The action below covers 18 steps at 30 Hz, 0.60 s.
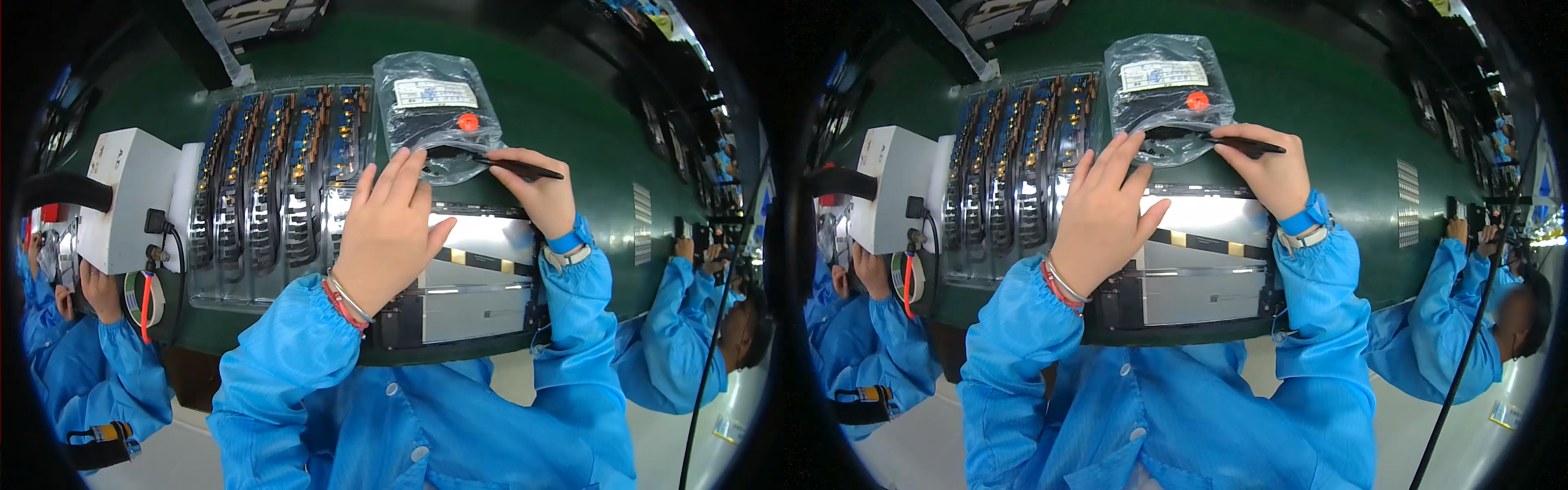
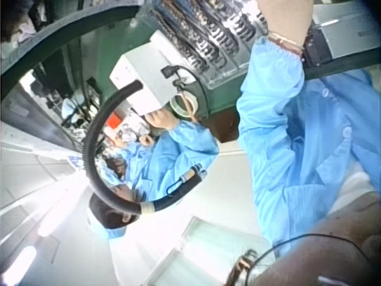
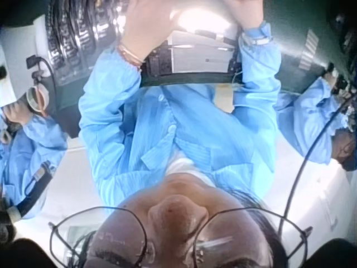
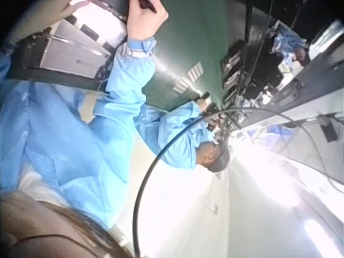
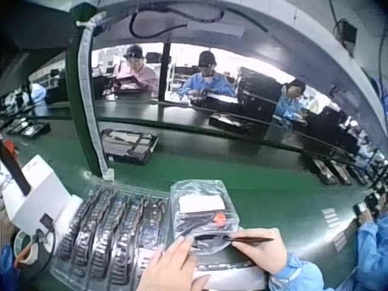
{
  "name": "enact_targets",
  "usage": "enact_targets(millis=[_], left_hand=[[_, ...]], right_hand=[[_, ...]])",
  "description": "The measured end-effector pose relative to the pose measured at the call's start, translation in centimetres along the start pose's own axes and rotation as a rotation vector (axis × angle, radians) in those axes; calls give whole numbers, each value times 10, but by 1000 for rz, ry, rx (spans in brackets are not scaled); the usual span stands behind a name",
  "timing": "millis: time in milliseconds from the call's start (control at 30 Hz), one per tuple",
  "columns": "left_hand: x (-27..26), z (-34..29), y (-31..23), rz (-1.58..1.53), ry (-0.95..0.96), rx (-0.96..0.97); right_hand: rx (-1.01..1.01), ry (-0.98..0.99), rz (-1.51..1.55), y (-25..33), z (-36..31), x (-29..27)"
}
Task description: The person assembles electronic components on a flat device chassis at a factory workstation. Using a black pen-like tool, they press down and secure small parts along the edges of the chassis. The person handles multiple chassis units sequentially, moving them from a staging area to the work surface and then to a completed pile.
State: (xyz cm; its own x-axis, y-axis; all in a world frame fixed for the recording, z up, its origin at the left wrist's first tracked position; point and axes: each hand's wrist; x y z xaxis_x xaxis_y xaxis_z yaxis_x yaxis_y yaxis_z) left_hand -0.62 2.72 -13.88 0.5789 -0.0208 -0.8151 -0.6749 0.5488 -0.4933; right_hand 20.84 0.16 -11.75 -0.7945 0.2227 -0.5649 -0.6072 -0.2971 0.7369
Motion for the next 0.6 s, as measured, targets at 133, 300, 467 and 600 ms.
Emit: enact_targets(millis=[133, 300, 467, 600], left_hand=[[1, -1, 2, 37, -14, 17], [7, -3, 8, 59, -91, 54], [5, -9, 8, 125, -120, 79], [4, -10, 7, 142, -136, 85]], right_hand=[[23, -112, 71, 26, -6, -18], [-79, -293, 137, 59, -73, -69], [-114, -528, 172, 60, -148, -83], [-98, -533, 363, 63, -154, -48]])
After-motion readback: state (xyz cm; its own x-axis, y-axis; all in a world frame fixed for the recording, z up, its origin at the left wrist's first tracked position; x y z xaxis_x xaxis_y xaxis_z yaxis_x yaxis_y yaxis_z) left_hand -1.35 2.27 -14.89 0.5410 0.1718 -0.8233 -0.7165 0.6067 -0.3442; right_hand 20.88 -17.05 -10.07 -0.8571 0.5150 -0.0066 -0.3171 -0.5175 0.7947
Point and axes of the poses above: each hand's wrist, its own z-axis towards the middle knuckle, its own x-axis out of the palm, y = z × x, and after that the axes turned 15 degrees about -x, right-handed
